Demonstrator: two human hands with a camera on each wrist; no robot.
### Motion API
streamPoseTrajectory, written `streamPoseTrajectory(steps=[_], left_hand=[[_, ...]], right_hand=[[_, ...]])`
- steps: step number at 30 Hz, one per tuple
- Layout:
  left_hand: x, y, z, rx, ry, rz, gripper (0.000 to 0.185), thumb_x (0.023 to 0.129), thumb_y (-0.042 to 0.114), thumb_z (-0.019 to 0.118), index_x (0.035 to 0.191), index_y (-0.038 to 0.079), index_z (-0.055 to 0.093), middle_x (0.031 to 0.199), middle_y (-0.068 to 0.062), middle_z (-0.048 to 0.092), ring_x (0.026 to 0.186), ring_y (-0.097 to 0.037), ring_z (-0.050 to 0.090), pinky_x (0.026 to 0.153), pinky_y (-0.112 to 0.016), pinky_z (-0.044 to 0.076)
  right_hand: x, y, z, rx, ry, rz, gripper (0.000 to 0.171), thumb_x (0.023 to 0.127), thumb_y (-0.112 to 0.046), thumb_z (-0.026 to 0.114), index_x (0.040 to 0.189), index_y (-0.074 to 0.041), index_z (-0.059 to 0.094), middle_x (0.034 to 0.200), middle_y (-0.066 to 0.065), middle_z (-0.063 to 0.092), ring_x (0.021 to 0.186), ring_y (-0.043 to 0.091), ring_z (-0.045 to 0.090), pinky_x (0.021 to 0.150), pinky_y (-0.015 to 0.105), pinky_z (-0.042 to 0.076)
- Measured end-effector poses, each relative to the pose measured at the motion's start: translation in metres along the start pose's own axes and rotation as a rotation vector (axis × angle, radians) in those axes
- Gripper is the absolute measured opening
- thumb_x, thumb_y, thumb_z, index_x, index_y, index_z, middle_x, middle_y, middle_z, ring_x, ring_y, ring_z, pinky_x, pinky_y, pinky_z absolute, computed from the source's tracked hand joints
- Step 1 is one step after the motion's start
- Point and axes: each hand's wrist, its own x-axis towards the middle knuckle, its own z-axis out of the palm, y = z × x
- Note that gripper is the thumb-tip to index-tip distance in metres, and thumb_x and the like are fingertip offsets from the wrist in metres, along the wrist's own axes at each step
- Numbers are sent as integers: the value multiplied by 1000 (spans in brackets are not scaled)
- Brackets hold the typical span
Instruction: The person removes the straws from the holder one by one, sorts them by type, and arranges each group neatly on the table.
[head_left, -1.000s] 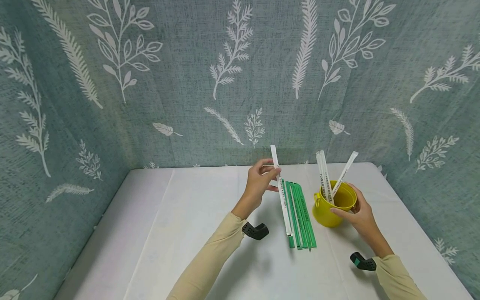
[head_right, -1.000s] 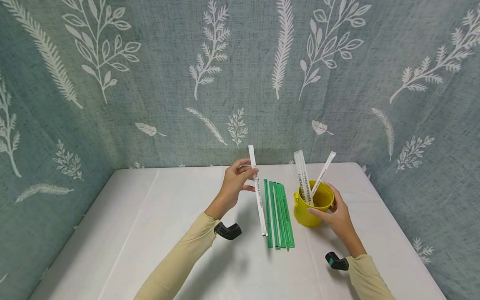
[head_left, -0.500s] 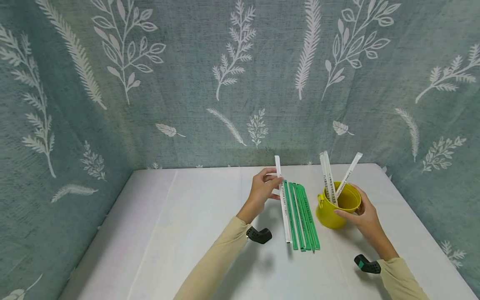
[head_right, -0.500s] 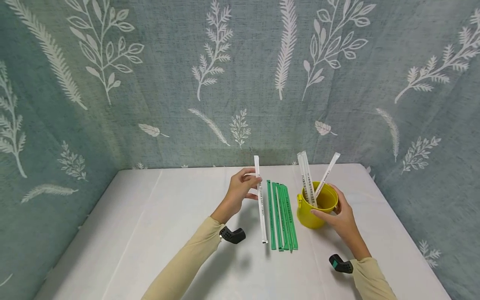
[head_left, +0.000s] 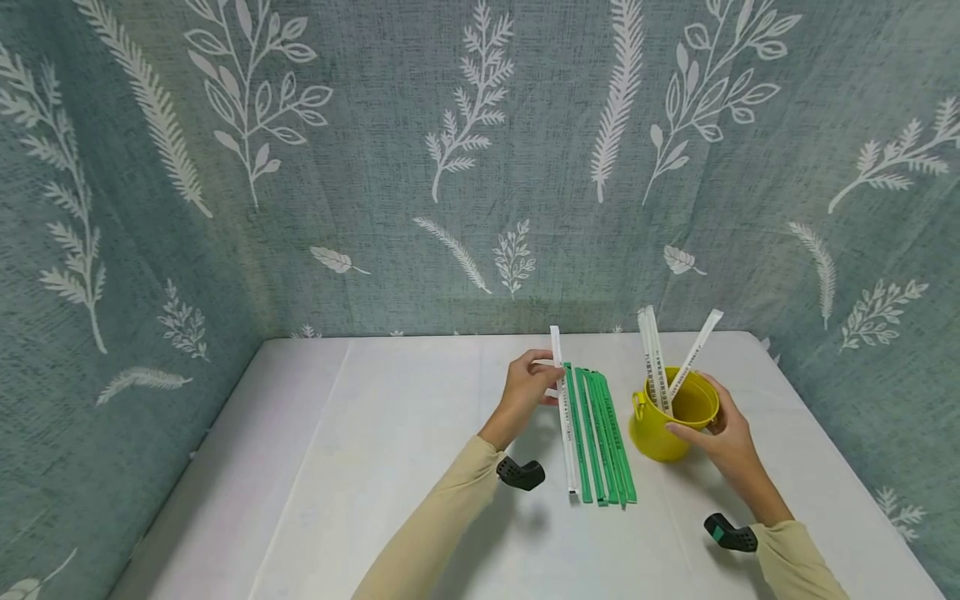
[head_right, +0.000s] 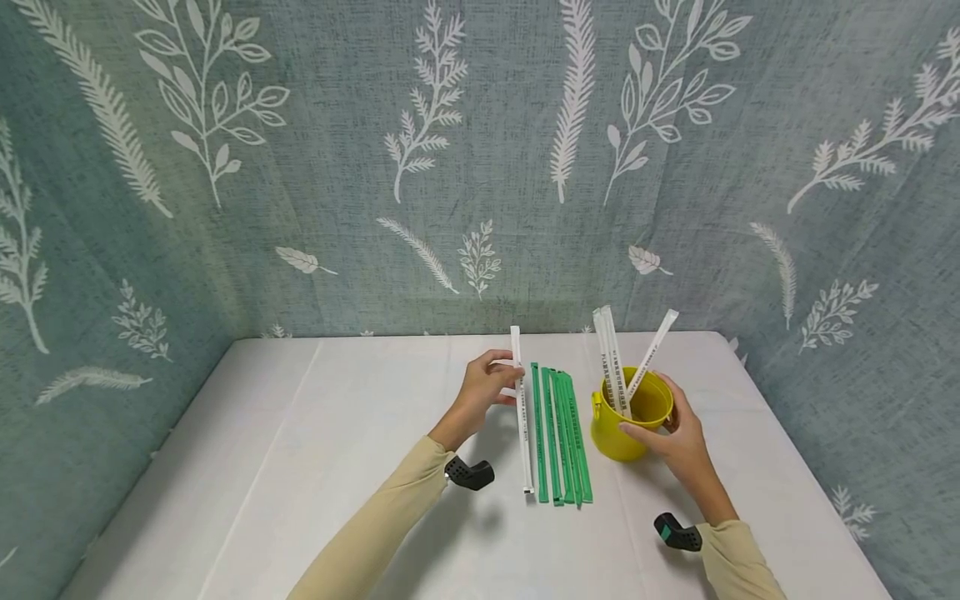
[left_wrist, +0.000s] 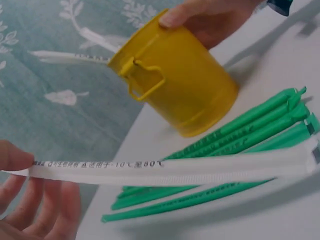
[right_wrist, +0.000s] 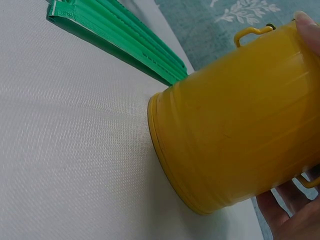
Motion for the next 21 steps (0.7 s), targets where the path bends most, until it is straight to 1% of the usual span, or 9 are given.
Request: streamPoseTrajectory(steps=[2,3,4,5,7,9,13,17,21], left_hand=[[1,-2,-1,5,4,-16,32,88,9,64,119,5,58,91,-8,66,72,-16,59,71,-46,58],[2,-4,-1,9,6,-21,33,87,9,65,119,5,58,91,-8,66,72,-16,60,69,-44,59],[2,-5,-1,13,8,-24,33,87,10,65,119,5,58,91,-9,66,72,-16,60,70,-44,58],[3,-6,-2,14,10,-28,33,87,10,65,119,5,58,92,-10,66,72,-16,60,68,-42,59],[3,-8,-2,17,12,-34,33,87,10,65,119,5,58,95,-14,67,72,-17,61,66,-40,59],[4,-11,-2,20,10,-41,33,87,10,64,119,5,58,100,-17,66,71,-17,61,65,-39,59],[7,-17,-3,29,2,-68,34,87,11,64,120,5,56,105,-23,64,69,-17,61,68,-41,59],[10,-23,-4,39,10,-79,35,87,12,65,120,5,56,104,-23,64,68,-18,62,66,-40,59],[14,-30,-3,63,39,-78,32,87,11,64,118,4,57,100,-22,66,69,-19,64,63,-39,59]], right_hand=[[0,1,0,2,-2,-3,86,84,-17,74,151,-21,20,140,13,37,117,11,41,88,4,38],[0,1,0,-2,-3,-3,87,84,-17,74,151,-21,20,141,13,37,117,11,41,88,4,38],[0,0,0,-2,-5,-1,87,84,-17,74,151,-21,20,141,13,37,117,12,41,88,4,38],[0,0,0,-4,-5,0,87,84,-17,74,151,-21,19,141,13,37,118,11,41,88,4,38],[0,-1,0,-1,-6,3,87,84,-17,74,152,-22,19,141,13,37,118,11,41,88,4,38],[0,-1,0,-1,-6,7,87,84,-18,74,152,-23,19,142,13,37,118,8,40,88,3,37],[1,-2,-1,1,-3,9,87,84,-18,73,152,-22,19,142,13,36,117,3,39,88,3,36],[1,-1,-1,0,-2,10,87,84,-18,73,152,-22,19,142,13,36,117,4,39,89,3,36],[1,0,0,-10,-3,21,87,84,-21,73,152,-24,19,143,13,35,119,6,39,91,4,36]])
